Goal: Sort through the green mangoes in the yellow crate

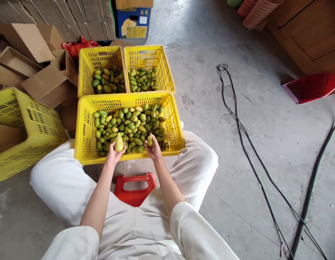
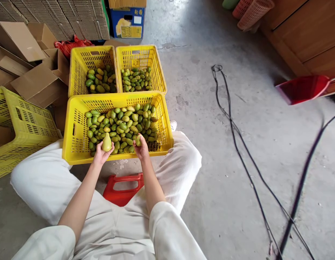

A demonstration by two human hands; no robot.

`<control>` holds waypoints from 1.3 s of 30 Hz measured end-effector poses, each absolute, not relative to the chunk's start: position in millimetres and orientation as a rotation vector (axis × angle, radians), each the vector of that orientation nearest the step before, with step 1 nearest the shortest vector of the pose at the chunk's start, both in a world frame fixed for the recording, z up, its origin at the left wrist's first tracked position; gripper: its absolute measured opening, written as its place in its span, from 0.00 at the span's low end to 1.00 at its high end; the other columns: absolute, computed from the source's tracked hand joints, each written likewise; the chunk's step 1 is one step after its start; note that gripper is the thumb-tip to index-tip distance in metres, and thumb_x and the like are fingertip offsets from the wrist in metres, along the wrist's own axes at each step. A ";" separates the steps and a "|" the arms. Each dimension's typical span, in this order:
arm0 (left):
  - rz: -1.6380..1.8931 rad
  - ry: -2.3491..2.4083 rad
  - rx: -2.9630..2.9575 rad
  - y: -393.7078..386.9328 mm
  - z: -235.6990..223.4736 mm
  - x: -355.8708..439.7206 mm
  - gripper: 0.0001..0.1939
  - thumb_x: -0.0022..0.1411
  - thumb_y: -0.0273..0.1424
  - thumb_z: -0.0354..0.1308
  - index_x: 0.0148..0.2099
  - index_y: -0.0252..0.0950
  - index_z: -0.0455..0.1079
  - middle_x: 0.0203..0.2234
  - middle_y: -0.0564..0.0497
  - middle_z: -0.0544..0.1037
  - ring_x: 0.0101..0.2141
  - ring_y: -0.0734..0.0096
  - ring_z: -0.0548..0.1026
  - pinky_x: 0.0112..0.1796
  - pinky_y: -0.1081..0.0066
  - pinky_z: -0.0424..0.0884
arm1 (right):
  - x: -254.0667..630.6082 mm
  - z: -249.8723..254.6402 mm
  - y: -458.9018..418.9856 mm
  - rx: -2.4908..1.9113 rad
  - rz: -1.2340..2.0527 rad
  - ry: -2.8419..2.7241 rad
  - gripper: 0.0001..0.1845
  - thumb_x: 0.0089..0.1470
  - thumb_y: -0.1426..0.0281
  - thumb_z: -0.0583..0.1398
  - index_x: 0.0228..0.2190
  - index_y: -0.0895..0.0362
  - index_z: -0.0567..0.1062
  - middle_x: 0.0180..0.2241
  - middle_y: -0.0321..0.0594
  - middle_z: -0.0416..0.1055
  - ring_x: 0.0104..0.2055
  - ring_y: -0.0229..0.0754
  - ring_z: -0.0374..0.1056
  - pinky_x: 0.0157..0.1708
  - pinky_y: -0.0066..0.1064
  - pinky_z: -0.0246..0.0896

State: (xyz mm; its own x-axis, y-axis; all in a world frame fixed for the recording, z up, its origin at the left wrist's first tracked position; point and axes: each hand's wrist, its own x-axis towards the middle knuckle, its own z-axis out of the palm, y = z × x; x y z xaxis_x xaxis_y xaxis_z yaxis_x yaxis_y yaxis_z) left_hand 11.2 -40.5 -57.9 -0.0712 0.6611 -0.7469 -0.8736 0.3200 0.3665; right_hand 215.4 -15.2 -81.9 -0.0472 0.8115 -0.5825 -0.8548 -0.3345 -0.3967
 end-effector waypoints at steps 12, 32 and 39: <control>1.249 0.939 -0.231 -38.0 -57.6 6.0 0.14 0.70 0.42 0.53 0.46 0.39 0.74 0.33 0.48 0.76 0.26 0.76 0.70 0.16 0.83 0.61 | 220.5 -78.4 -13.2 -0.841 1.731 0.108 0.10 0.59 0.59 0.59 0.41 0.48 0.73 0.27 0.31 0.71 0.20 0.31 0.60 0.16 0.19 0.54; 1.337 0.983 -0.121 -41.4 -59.7 11.9 0.12 0.64 0.39 0.62 0.42 0.34 0.76 0.32 0.47 0.78 0.22 0.80 0.69 0.20 0.80 0.65 | 221.6 -71.5 -15.8 -0.852 1.723 0.153 0.11 0.56 0.58 0.61 0.30 0.52 0.71 0.25 0.33 0.70 0.24 0.36 0.64 0.23 0.27 0.63; 1.442 0.921 -0.166 -41.3 -56.1 11.3 0.14 0.66 0.42 0.60 0.37 0.36 0.75 0.26 0.52 0.76 0.21 0.79 0.66 0.21 0.77 0.63 | 217.5 -76.5 -13.2 -0.869 1.728 0.181 0.09 0.56 0.64 0.63 0.28 0.53 0.70 0.27 0.33 0.72 0.26 0.34 0.67 0.24 0.25 0.64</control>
